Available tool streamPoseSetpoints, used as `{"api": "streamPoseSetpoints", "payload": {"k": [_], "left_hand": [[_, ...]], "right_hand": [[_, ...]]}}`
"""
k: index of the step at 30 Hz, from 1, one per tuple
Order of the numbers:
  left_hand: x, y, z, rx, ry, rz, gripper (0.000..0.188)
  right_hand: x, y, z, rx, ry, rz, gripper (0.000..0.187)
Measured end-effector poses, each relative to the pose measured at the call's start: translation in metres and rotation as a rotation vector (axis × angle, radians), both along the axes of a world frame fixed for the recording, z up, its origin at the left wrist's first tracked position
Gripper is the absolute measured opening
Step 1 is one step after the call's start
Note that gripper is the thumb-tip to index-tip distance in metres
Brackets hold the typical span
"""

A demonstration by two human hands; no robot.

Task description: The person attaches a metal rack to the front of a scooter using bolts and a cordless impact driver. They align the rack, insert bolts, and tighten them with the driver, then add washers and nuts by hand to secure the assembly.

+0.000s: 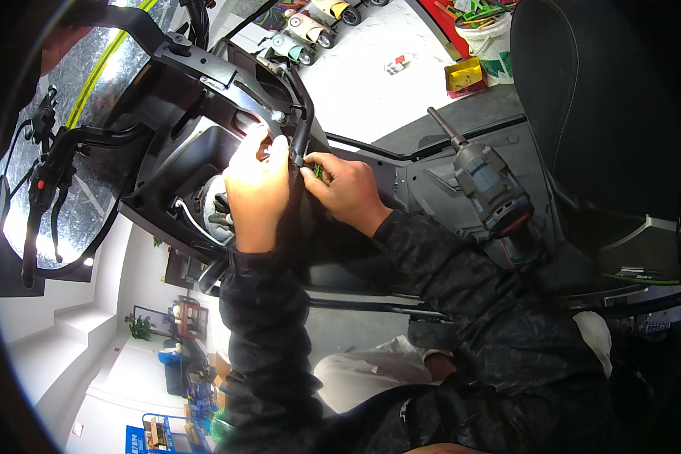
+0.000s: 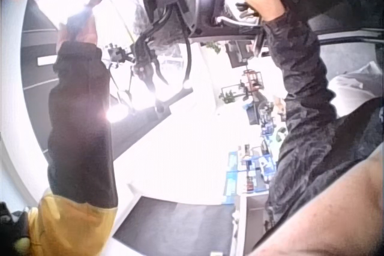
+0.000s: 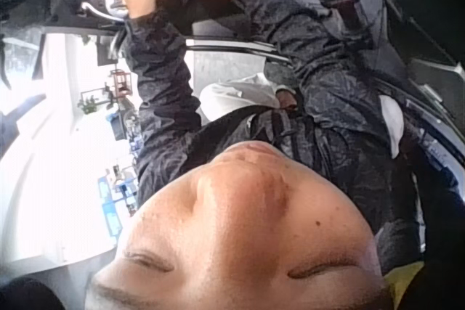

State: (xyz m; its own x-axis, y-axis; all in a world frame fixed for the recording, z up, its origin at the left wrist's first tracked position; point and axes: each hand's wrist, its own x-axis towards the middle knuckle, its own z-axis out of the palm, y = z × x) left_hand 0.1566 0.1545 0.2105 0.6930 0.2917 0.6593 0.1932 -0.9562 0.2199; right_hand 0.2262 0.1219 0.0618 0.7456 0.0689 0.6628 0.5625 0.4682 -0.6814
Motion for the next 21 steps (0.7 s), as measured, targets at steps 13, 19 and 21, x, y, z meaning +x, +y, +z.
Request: {"api": "streamPoseSetpoints", "payload": {"k": [13,19,21], "left_hand": [[0.001,0.016,-0.005,-0.061,-0.027,-0.03,0.037],[0.001,0.007,-0.003,-0.005,-0.023,0.013,0.039],[0.001,0.002,-0.002,0.057,-0.005,0.024,0.038]], "right_hand": [[-0.001,0.001,0.0,0.021,0.053,0.092,0.022],[-0.001,0.0,-0.001,0.01,0.052,0.093,0.023],[-0.001,0.0,-0.001,0.014,0.052,0.094,0.023]]}}
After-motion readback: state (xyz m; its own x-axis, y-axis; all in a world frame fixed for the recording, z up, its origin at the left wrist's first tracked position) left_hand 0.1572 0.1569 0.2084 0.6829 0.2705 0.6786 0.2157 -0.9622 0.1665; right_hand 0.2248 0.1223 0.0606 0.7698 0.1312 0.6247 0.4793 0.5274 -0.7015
